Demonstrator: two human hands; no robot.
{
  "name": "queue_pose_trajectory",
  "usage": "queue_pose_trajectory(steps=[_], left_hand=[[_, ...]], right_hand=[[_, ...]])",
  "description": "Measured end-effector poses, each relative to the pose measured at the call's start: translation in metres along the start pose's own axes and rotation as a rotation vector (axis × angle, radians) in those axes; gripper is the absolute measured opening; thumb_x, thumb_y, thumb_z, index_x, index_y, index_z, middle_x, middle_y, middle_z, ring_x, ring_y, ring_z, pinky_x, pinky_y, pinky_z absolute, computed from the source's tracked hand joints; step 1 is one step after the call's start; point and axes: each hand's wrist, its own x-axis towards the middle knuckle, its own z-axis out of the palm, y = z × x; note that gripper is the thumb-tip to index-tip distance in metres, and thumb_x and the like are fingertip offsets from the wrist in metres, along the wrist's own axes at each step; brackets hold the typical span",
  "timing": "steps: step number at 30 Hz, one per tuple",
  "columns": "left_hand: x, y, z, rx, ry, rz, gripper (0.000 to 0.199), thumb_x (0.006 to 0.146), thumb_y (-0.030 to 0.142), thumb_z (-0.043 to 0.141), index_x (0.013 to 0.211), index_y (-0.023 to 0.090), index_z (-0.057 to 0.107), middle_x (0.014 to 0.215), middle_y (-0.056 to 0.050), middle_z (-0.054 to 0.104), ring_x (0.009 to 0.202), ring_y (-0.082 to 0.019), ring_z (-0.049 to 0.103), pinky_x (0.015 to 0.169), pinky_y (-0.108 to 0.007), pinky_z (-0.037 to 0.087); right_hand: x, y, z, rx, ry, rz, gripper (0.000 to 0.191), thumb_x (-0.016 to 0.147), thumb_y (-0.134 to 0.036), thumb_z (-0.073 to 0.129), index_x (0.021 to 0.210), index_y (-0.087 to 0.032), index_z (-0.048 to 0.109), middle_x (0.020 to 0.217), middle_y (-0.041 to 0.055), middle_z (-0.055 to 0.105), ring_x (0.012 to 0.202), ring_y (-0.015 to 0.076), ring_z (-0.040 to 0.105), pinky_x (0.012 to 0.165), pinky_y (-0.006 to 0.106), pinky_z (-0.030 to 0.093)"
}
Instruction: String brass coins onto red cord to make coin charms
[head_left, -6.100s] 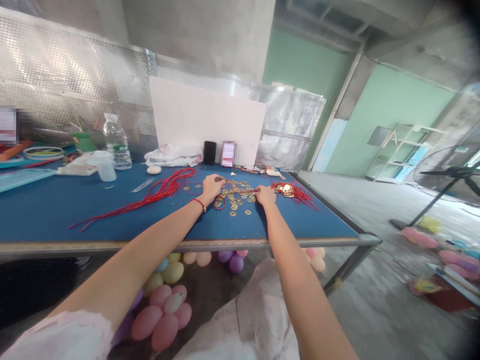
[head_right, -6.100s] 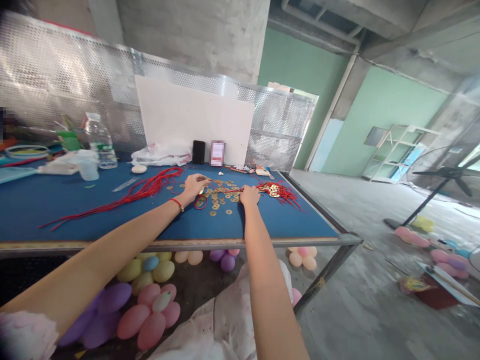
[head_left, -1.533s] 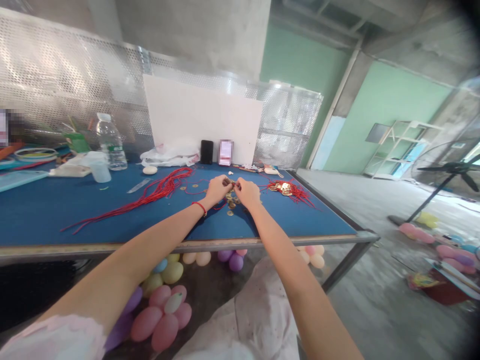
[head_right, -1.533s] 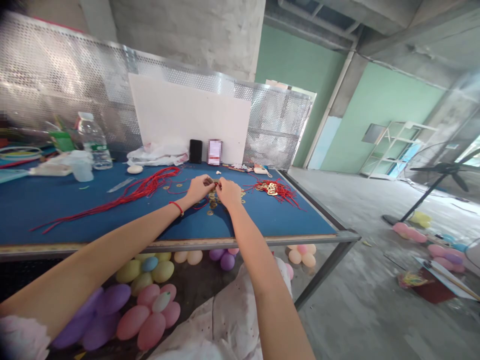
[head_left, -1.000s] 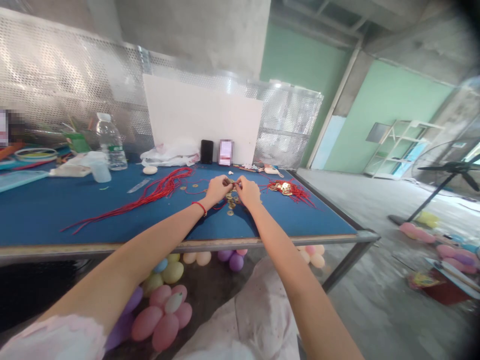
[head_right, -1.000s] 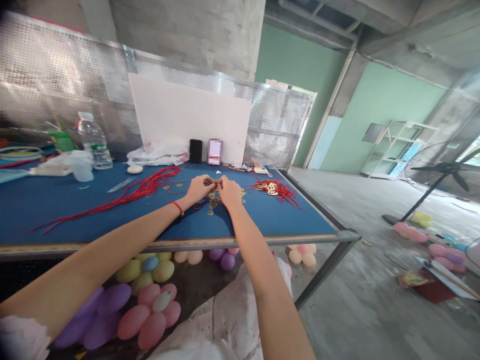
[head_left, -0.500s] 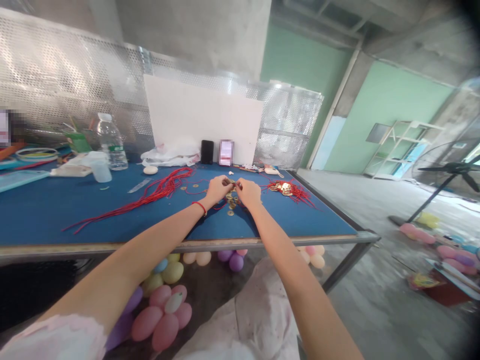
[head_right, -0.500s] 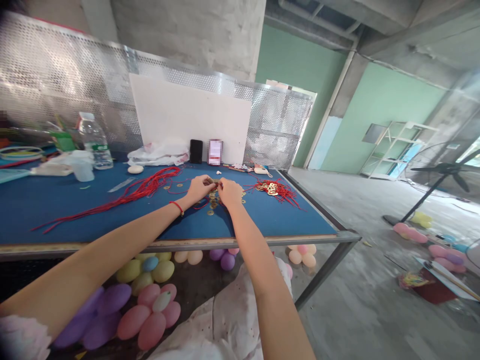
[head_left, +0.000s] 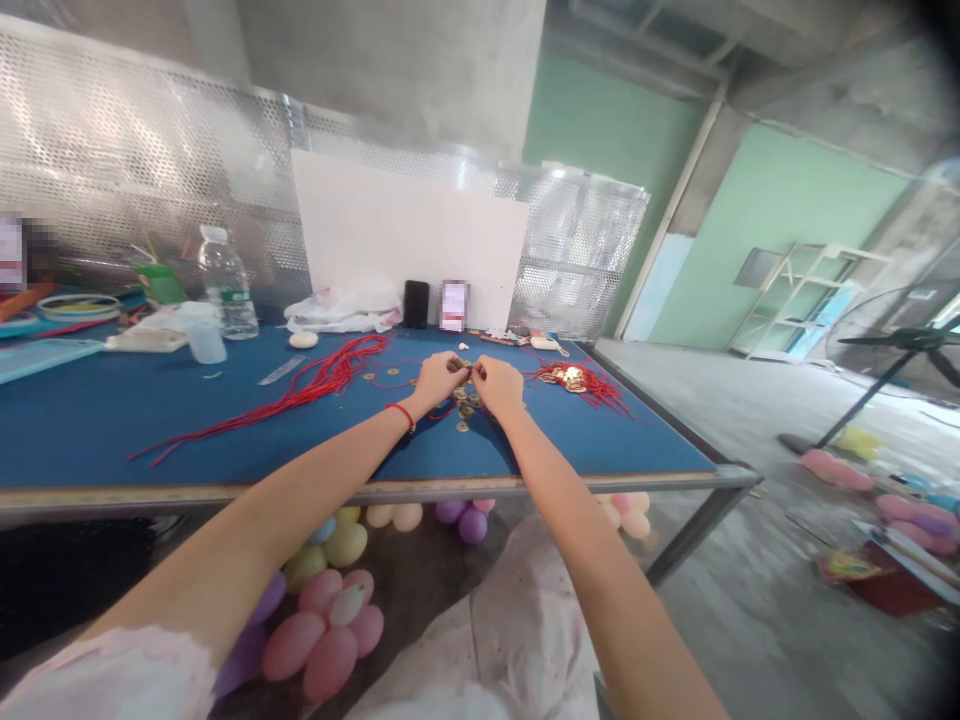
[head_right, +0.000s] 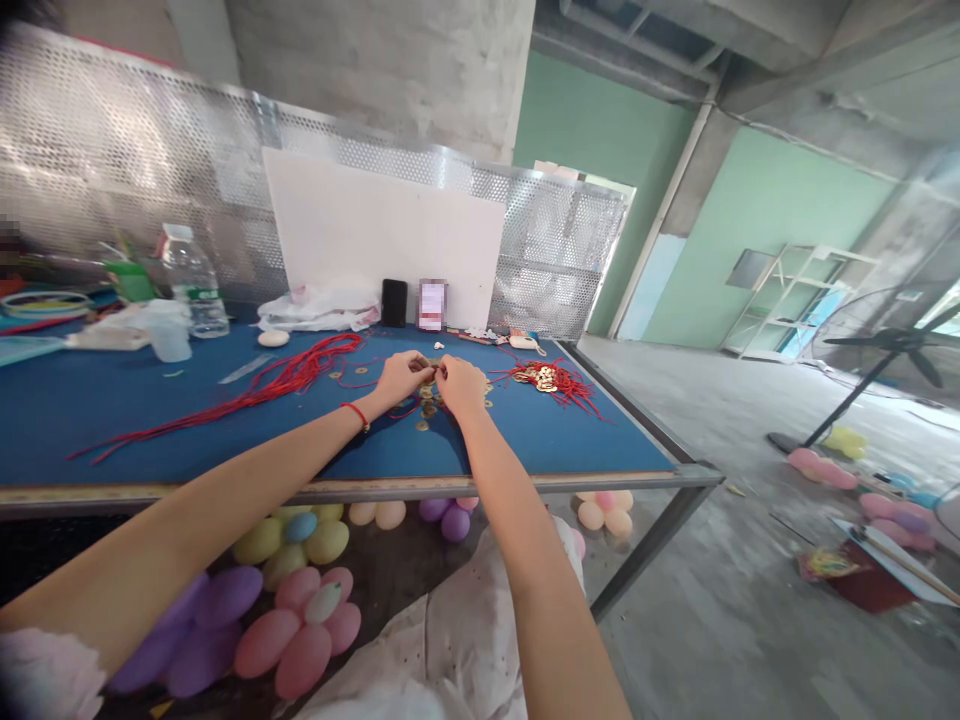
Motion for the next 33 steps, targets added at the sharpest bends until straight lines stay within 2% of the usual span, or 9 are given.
queue_pose_trajectory(steps=[9, 14, 20, 28, 33], left_hand=[[-0.0002, 0.0006, 0.0002, 0.005, 0.008, 0.008, 0.005, 0.067, 0.022, 0.061, 0.065, 0.018, 0.060, 0.066, -0.002, 0.068, 0.065, -0.017, 0.063, 0.062, -0.026, 0.048], [0.0006, -0.0004, 0.0012, 0.010, 0.004, -0.004, 0.003, 0.067, 0.021, 0.060, 0.066, 0.018, 0.060, 0.067, -0.002, 0.068, 0.065, -0.016, 0.063, 0.063, -0.026, 0.048], [0.0008, -0.0011, 0.0010, 0.027, 0.012, 0.007, 0.003, 0.066, 0.020, 0.059, 0.065, 0.017, 0.061, 0.066, -0.002, 0.067, 0.065, -0.016, 0.063, 0.061, -0.026, 0.046], [0.0002, 0.0011, -0.0006, 0.052, 0.025, 0.011, 0.004, 0.068, 0.021, 0.060, 0.066, 0.017, 0.060, 0.068, -0.003, 0.068, 0.066, -0.017, 0.063, 0.063, -0.026, 0.047], [0.0007, 0.0000, -0.0003, 0.050, 0.013, 0.027, 0.005, 0.069, 0.022, 0.059, 0.067, 0.017, 0.061, 0.069, -0.003, 0.068, 0.066, -0.017, 0.063, 0.063, -0.026, 0.047]], right_hand=[[0.0006, 0.0029, 0.0044, 0.010, 0.033, -0.012, 0.014, 0.088, -0.032, 0.050, 0.087, -0.024, 0.061, 0.089, 0.0016, 0.063, 0.078, 0.0168, 0.055, 0.064, 0.026, 0.034], [0.0020, 0.0046, 0.0058, 0.026, 0.143, -0.065, 0.012, 0.085, -0.029, 0.054, 0.081, -0.022, 0.062, 0.094, 0.0043, 0.060, 0.092, 0.0198, 0.050, 0.071, 0.027, 0.036], [0.0033, 0.0057, 0.0051, 0.144, -0.006, -0.026, 0.012, 0.085, -0.026, 0.051, 0.081, -0.021, 0.062, 0.080, 0.0014, 0.064, 0.076, 0.0164, 0.054, 0.068, 0.026, 0.034], [0.0049, 0.0074, 0.0089, 0.238, -0.014, 0.000, 0.012, 0.083, -0.025, 0.052, 0.074, -0.021, 0.060, 0.079, 0.0014, 0.066, 0.074, 0.0161, 0.056, 0.066, 0.025, 0.034], [0.0044, 0.0070, 0.0075, 0.319, -0.025, 0.069, 0.014, 0.087, -0.024, 0.045, 0.080, -0.022, 0.057, 0.083, 0.0013, 0.067, 0.078, 0.0163, 0.057, 0.068, 0.024, 0.037]])
